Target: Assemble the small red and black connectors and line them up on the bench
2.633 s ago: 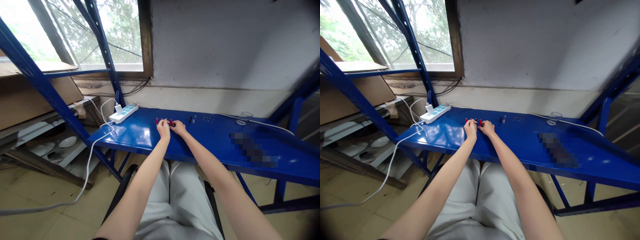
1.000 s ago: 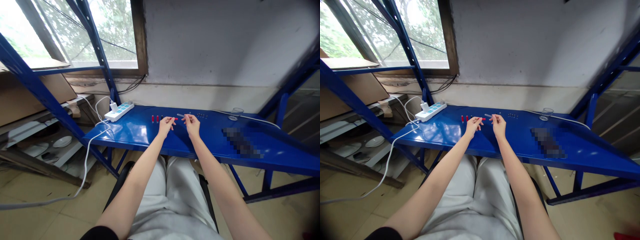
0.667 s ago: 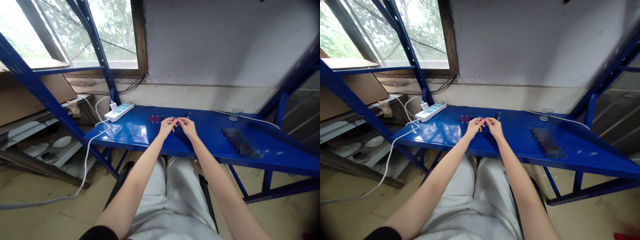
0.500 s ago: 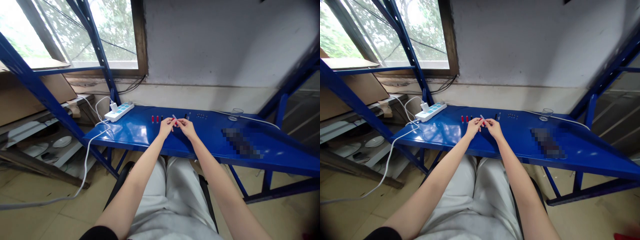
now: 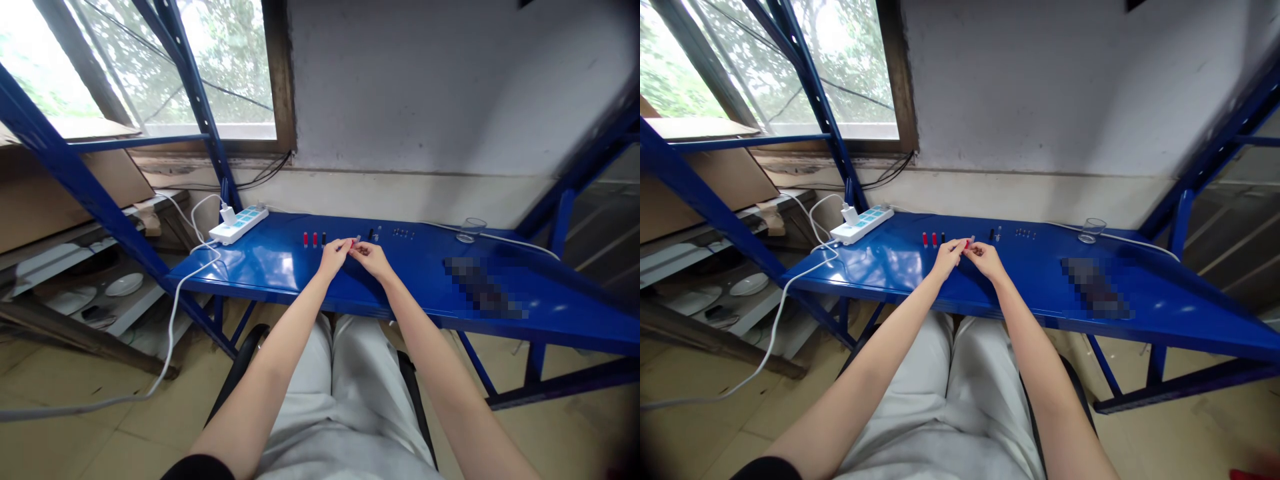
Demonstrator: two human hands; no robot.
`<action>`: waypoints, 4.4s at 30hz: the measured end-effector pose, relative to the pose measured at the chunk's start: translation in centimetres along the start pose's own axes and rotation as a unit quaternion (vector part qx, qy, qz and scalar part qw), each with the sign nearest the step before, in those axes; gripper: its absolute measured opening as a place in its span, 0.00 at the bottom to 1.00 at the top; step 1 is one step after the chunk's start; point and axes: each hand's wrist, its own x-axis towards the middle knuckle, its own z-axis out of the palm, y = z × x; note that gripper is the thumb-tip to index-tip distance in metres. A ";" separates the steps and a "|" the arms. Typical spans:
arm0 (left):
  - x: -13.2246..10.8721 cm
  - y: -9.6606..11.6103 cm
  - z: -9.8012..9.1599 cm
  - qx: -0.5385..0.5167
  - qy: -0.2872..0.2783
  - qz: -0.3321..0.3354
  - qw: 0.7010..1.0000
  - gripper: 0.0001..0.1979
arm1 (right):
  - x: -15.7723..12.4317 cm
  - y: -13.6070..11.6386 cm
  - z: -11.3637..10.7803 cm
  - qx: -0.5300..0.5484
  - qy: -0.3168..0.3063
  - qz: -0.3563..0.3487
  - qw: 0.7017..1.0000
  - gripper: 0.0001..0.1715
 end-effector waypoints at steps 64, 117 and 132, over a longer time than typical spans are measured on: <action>0.8 -0.1 -1.3 -0.172 0.320 -0.045 0.931 0.14 | 4.4 4.4 -4.8 -0.388 0.104 0.282 0.871 0.14; 0.9 0.6 -0.4 -0.352 0.009 -0.106 0.930 0.08 | -0.4 -0.7 -0.5 -0.308 0.067 -0.105 0.943 0.19; 0.8 0.8 -0.5 -0.359 -0.029 -0.143 0.922 0.05 | -0.2 -0.1 -0.2 -0.276 0.015 -0.057 0.959 0.20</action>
